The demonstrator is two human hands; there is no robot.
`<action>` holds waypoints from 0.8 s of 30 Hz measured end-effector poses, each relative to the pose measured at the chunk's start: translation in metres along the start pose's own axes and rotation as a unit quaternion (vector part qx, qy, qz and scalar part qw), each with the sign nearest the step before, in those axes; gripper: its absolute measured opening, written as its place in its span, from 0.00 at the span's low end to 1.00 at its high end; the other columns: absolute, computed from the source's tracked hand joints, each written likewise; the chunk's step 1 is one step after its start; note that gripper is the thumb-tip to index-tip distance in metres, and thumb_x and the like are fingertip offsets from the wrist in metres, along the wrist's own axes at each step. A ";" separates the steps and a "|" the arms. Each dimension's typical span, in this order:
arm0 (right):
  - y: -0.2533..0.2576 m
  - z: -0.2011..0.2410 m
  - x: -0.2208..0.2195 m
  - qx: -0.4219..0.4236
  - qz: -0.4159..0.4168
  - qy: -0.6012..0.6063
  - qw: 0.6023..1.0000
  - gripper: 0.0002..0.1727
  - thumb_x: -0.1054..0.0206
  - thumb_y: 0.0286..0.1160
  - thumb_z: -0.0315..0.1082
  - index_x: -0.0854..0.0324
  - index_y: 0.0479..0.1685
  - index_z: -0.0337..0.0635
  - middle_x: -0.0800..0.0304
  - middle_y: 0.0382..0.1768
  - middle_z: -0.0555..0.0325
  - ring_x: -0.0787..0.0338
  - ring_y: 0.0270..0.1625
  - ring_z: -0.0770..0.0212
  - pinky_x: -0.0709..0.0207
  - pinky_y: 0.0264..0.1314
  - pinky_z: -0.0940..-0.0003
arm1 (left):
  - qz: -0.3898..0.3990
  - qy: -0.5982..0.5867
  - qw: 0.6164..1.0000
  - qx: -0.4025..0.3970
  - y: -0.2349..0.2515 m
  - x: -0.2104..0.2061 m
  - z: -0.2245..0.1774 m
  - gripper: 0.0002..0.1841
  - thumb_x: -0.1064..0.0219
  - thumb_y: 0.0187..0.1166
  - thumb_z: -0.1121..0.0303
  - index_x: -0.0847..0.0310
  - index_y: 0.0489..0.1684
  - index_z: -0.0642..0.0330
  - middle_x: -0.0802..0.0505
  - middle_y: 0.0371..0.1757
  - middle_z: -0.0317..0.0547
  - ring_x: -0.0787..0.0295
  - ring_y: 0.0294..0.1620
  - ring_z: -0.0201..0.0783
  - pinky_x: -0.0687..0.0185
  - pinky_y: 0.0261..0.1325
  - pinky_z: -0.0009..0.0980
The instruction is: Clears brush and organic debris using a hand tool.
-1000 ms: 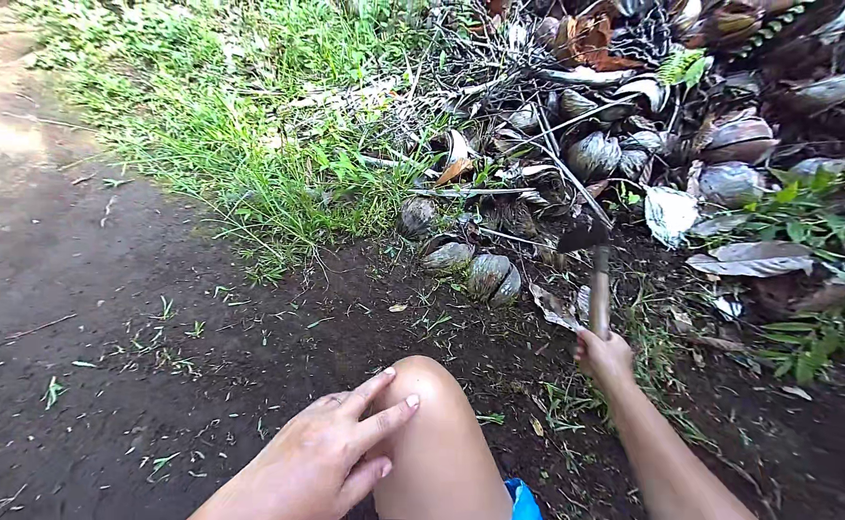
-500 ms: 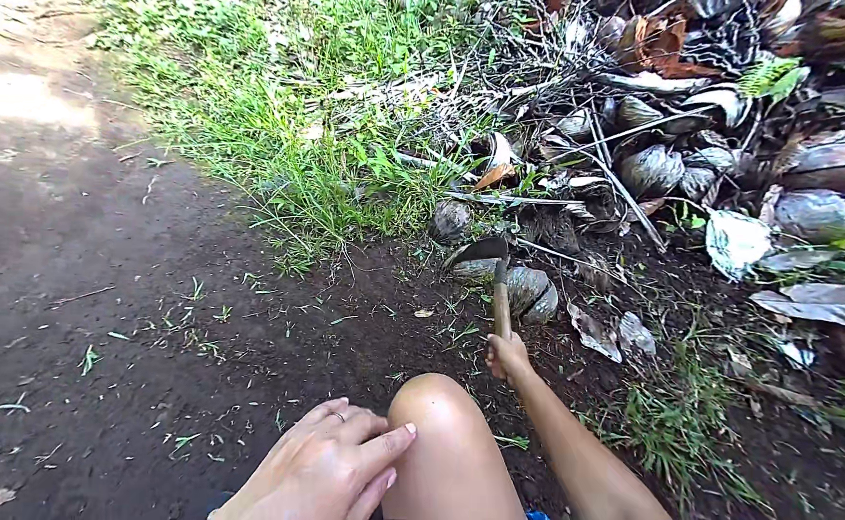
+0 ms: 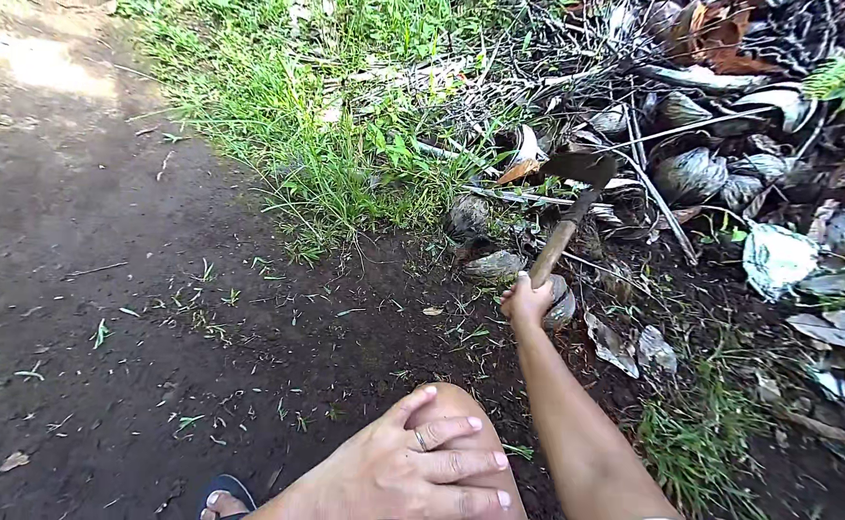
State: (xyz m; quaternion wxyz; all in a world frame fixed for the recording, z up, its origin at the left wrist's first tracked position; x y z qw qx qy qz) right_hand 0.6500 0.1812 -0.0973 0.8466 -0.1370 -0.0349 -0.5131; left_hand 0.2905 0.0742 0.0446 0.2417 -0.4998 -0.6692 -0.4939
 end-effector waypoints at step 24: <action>-0.024 -0.001 -0.026 -0.018 -0.043 0.151 0.987 0.28 0.50 0.95 0.37 0.54 0.85 0.35 0.23 0.34 0.51 0.15 0.21 0.62 0.12 0.29 0.64 | -0.077 0.040 0.996 -0.024 0.026 -0.015 0.006 0.19 0.48 0.90 0.53 0.09 0.63 0.41 0.08 0.69 0.38 0.21 0.80 0.43 0.43 0.91 0.45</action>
Point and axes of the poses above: each hand's wrist, its own y-axis towards the middle knuckle, its own x-axis out of the back of the hand, z = x × y, the point moved 6 cm from there along y, towards the middle knuckle
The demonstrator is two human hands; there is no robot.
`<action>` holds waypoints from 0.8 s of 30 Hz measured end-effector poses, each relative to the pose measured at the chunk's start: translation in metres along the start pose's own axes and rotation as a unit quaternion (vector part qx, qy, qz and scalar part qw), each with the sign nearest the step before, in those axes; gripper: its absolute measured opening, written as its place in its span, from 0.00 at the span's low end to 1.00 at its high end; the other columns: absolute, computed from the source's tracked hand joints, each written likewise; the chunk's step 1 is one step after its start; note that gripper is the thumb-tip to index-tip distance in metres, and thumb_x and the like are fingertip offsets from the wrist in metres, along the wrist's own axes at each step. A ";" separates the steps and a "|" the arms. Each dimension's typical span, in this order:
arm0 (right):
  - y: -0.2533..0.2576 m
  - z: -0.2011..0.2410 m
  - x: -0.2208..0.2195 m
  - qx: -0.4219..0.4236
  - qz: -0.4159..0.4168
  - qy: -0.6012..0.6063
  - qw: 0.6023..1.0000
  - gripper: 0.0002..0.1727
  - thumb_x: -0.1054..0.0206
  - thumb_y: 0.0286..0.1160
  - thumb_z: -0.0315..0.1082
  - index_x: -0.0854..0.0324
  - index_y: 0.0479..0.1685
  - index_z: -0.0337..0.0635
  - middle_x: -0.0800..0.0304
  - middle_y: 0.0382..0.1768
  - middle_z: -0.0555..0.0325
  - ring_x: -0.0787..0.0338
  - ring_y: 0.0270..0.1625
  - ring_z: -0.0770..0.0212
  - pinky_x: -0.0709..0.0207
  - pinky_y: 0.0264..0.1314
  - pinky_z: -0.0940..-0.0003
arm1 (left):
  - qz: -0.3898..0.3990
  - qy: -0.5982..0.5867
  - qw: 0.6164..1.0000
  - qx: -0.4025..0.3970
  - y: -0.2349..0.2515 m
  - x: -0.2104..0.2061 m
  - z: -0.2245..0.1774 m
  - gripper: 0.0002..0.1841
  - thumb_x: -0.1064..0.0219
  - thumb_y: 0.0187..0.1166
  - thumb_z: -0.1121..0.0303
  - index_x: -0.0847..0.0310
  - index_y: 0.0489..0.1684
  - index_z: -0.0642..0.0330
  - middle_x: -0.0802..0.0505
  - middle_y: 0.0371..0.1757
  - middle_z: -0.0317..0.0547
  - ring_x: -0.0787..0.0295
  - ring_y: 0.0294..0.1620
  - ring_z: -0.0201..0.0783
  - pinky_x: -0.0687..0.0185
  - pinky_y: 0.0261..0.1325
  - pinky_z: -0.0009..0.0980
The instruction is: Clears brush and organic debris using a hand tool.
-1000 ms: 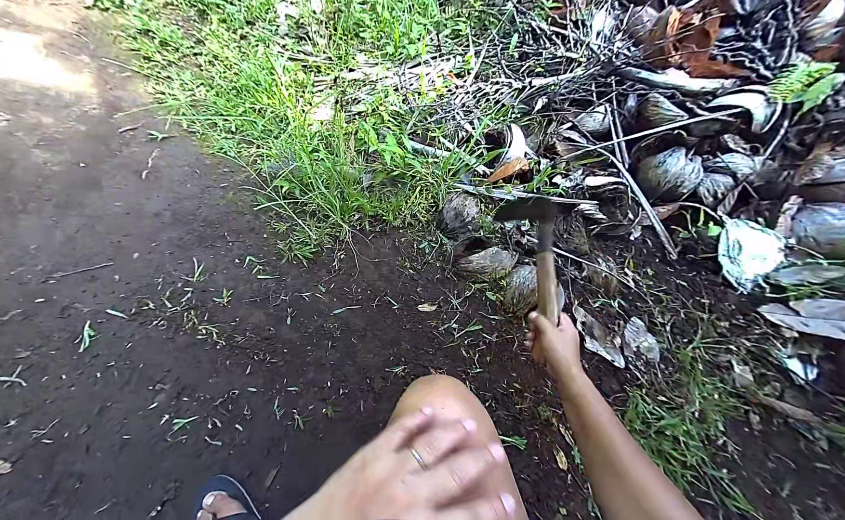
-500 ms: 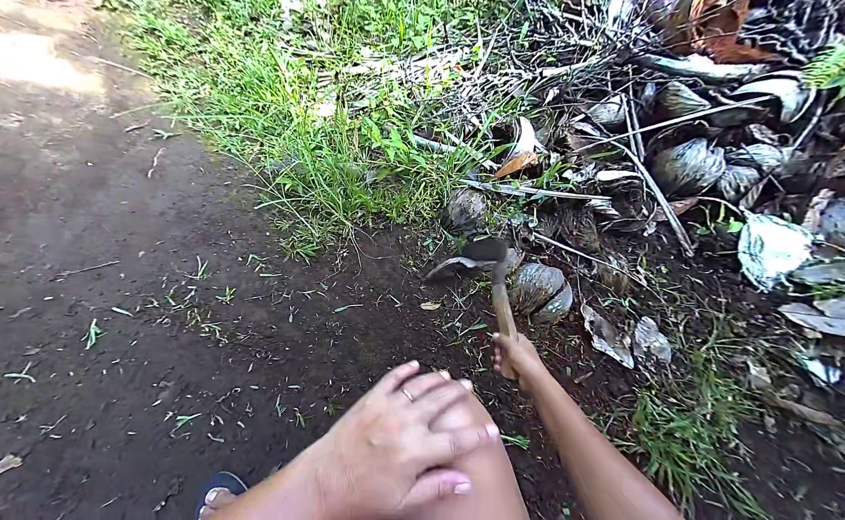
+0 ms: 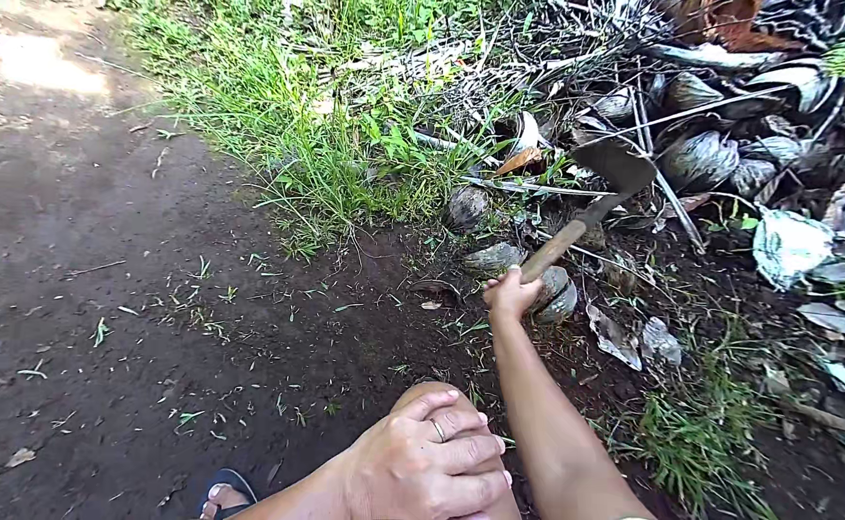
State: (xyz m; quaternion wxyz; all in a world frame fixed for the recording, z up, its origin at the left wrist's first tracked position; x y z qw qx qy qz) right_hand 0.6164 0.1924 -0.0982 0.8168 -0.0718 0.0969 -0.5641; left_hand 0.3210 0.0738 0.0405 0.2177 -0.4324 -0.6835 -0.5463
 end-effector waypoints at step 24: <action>0.008 -0.027 0.000 -0.072 0.039 -0.216 0.973 0.27 0.50 0.91 0.36 0.48 0.81 0.29 0.18 0.35 0.45 0.13 0.24 0.58 0.13 0.32 0.60 | -0.015 0.015 1.000 -0.020 -0.003 0.002 0.000 0.21 0.50 0.88 0.52 0.09 0.61 0.41 0.07 0.67 0.38 0.20 0.79 0.43 0.40 0.89 0.43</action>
Point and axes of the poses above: each hand's wrist, its own y-axis towards the middle knuckle, its own x-axis out of the back of the hand, z = x × y, the point moved 6 cm from there along y, towards the middle knuckle
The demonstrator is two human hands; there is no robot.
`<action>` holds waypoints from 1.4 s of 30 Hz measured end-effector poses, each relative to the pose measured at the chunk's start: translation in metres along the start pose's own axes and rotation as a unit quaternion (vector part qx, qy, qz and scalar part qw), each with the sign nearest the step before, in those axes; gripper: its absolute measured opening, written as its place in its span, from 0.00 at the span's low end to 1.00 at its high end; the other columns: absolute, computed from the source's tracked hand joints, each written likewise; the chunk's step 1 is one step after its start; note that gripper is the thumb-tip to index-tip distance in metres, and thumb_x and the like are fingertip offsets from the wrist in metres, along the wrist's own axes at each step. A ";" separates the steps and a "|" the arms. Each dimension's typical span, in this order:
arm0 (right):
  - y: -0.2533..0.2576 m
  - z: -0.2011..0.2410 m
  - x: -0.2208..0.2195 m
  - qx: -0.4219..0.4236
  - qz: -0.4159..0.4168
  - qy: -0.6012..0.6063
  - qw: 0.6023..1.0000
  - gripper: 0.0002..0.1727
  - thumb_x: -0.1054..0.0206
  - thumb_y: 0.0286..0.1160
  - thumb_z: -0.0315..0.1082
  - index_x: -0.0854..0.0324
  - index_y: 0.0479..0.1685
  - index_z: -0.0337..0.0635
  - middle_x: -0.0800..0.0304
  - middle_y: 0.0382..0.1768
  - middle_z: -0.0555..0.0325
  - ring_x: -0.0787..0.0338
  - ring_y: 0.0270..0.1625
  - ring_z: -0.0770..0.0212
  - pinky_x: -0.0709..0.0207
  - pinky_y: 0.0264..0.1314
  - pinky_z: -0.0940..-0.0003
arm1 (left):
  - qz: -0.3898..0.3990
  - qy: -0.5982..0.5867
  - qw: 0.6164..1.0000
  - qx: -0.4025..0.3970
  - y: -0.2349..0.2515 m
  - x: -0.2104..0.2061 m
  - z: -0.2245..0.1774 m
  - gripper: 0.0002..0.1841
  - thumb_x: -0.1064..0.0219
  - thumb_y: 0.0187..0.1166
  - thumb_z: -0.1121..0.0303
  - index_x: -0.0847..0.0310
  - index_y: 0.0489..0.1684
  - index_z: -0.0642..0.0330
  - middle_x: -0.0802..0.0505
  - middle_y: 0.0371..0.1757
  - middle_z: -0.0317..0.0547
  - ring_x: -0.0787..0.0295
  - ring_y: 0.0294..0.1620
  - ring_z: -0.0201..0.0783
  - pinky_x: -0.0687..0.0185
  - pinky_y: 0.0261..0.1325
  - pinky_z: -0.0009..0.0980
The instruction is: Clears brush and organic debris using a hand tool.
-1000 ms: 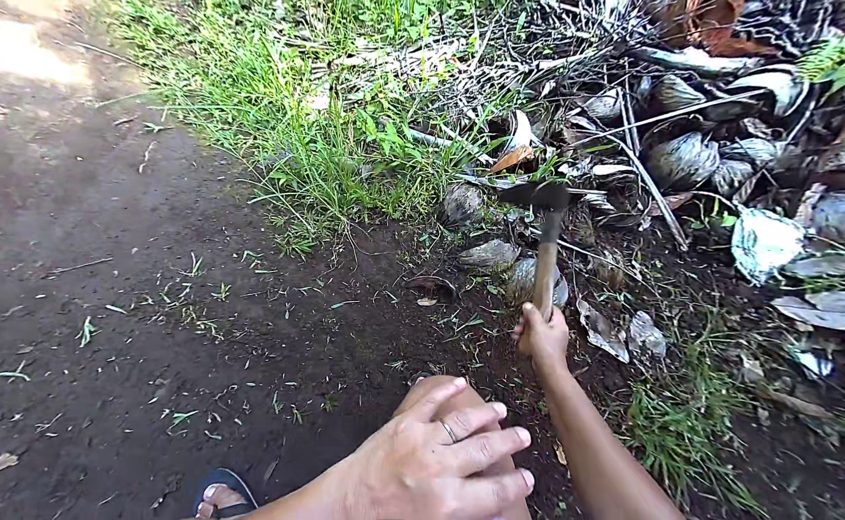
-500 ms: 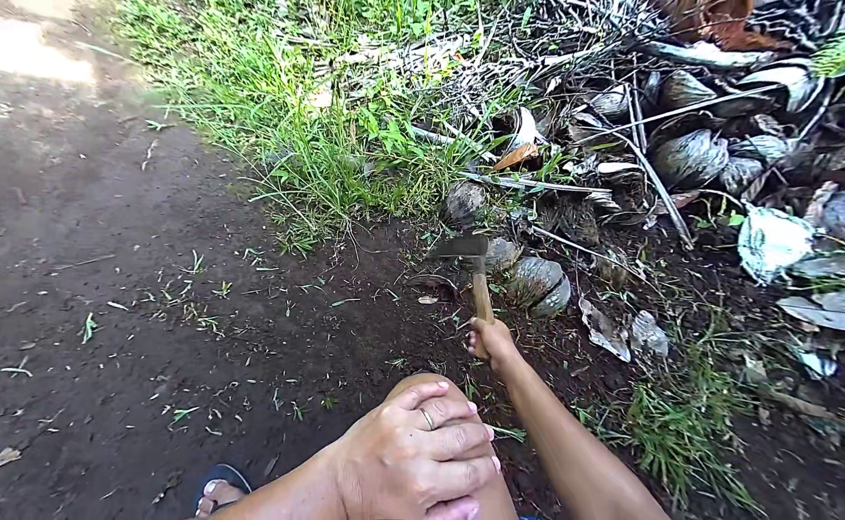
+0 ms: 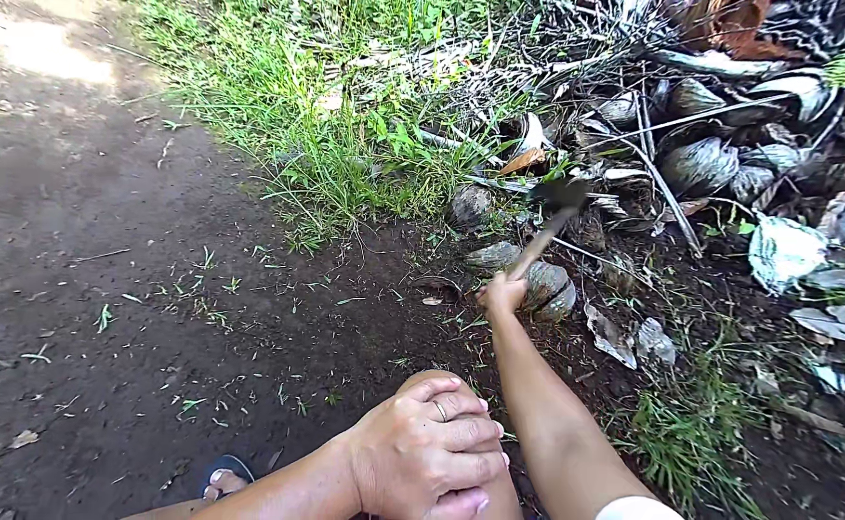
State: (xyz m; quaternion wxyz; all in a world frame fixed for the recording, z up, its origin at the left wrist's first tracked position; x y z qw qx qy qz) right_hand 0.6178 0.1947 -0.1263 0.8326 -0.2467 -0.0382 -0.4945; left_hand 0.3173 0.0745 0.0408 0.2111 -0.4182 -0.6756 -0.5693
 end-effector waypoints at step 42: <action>-0.003 -0.043 0.001 -0.058 0.084 -0.131 0.986 0.23 0.47 0.87 0.33 0.41 0.77 0.33 0.20 0.36 0.49 0.14 0.26 0.59 0.15 0.32 0.62 | -0.014 -0.009 1.000 -0.009 0.001 -0.003 -0.002 0.21 0.50 0.88 0.52 0.08 0.58 0.42 0.06 0.65 0.39 0.19 0.78 0.44 0.39 0.88 0.43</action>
Point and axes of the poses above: each hand's wrist, its own y-axis towards the middle knuckle, its own x-axis out of the back of the hand, z = x × y, the point moved 6 cm from there along y, towards the middle knuckle
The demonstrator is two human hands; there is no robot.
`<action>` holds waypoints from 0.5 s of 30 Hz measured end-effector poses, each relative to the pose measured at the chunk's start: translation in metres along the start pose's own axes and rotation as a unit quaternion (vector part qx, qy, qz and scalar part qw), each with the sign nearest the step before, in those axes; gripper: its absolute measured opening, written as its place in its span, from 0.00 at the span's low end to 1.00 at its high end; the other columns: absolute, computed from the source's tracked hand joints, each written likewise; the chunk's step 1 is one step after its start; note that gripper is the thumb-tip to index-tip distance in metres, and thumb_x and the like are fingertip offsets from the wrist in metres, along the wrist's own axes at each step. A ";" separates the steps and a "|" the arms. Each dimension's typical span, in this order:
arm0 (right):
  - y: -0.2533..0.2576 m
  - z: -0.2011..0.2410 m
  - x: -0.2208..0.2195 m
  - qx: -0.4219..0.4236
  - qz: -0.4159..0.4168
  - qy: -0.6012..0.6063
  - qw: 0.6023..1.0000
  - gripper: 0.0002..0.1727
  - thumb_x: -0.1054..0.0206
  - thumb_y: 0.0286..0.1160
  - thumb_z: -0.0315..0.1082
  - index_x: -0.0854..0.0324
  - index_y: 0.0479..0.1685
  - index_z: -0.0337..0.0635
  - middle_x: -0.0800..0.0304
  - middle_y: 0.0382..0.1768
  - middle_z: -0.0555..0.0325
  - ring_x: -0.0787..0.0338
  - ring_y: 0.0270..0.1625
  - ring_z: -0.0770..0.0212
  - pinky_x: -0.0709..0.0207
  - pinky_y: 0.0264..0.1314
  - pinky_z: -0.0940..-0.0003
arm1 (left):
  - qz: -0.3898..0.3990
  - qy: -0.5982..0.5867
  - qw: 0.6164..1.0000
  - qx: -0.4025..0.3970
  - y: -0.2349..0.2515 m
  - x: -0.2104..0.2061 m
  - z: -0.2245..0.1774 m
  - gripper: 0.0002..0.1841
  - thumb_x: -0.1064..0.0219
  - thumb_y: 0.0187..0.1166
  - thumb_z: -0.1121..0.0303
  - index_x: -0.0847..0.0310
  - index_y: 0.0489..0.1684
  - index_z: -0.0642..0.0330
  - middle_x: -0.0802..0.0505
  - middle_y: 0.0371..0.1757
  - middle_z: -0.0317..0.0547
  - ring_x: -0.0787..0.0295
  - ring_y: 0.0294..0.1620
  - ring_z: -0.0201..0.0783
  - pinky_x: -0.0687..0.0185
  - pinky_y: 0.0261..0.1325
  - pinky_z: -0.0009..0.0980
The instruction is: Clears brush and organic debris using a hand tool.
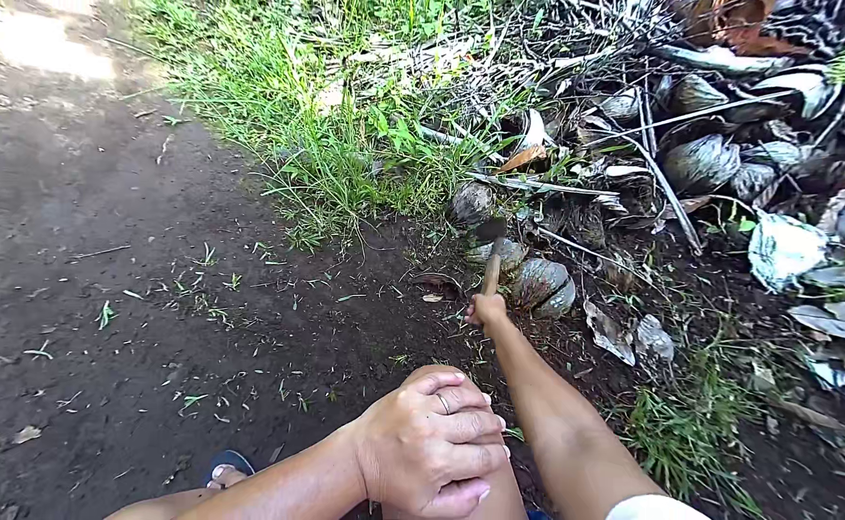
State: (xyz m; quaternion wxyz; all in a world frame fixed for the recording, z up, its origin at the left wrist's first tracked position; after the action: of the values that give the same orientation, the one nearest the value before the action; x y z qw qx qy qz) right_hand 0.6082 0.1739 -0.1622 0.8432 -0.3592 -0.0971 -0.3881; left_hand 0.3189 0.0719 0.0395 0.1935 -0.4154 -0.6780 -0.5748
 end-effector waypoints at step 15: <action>-0.039 0.053 0.111 0.209 -0.140 0.243 0.937 0.25 0.44 0.91 0.35 0.44 0.78 0.31 0.22 0.28 0.56 0.15 0.19 0.64 0.13 0.25 0.67 | -0.002 0.004 1.000 0.012 0.001 0.002 -0.001 0.20 0.48 0.87 0.53 0.08 0.57 0.43 0.06 0.65 0.39 0.19 0.78 0.43 0.41 0.89 0.44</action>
State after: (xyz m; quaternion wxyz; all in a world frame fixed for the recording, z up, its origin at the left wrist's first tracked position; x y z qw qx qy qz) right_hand 0.6610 0.1281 -0.0540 0.8342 -0.0524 -0.0171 -0.5487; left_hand 0.3181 0.0718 0.0417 0.2003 -0.4093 -0.6850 -0.5685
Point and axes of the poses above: each hand's wrist, its own y-axis towards the middle knuckle, its own x-axis out of the back of the hand, z = x × y, the point moved 6 cm from there along y, towards the middle knuckle
